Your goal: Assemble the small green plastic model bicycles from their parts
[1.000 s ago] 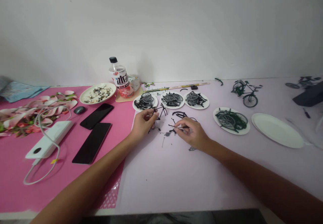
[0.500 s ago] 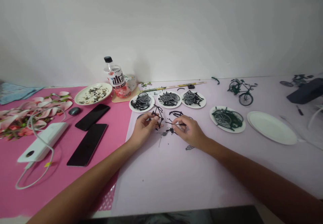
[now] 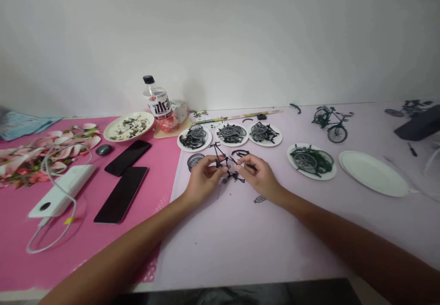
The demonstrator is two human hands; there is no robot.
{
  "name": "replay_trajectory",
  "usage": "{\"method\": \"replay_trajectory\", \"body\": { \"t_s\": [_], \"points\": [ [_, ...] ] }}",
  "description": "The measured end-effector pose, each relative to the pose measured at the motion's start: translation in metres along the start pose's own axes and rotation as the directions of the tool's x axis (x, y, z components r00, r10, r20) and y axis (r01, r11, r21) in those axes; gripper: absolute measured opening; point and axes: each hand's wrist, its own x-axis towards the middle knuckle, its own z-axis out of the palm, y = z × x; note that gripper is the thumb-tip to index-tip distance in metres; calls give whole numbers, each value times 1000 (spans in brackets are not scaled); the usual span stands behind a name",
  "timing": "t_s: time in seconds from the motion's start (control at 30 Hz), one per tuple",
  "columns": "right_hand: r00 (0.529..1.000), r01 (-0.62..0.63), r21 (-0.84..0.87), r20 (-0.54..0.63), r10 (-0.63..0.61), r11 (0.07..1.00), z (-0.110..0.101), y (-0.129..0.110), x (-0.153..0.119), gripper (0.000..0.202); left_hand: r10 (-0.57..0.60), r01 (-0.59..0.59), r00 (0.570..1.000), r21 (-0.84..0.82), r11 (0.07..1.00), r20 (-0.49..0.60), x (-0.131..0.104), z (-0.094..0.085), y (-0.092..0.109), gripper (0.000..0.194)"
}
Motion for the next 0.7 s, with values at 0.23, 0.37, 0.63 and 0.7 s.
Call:
{"method": "replay_trajectory", "body": {
  "t_s": [0.23, 0.37, 0.63, 0.7],
  "points": [
    [999, -32, 9, 17, 32, 999, 0, -3, 0, 28, 32, -33, 999, 103, 994, 13, -1, -1, -3, 45],
    [999, -27, 0, 32, 27, 1000, -1, -2, 1, 26, 84, -84, 996, 163, 983, 9, -3, -1, -1, 43],
    [996, -37, 19, 77, 36, 999, -2, -4, 0, 26, 96, -102, 995, 204, 974, 36, -8, 1, 5, 41],
    [997, -45, 30, 69, 43, 999, -2, -4, -1, 27, 79, -78, 997, 177, 981, 4, -6, 1, 4, 42]
  ]
}}
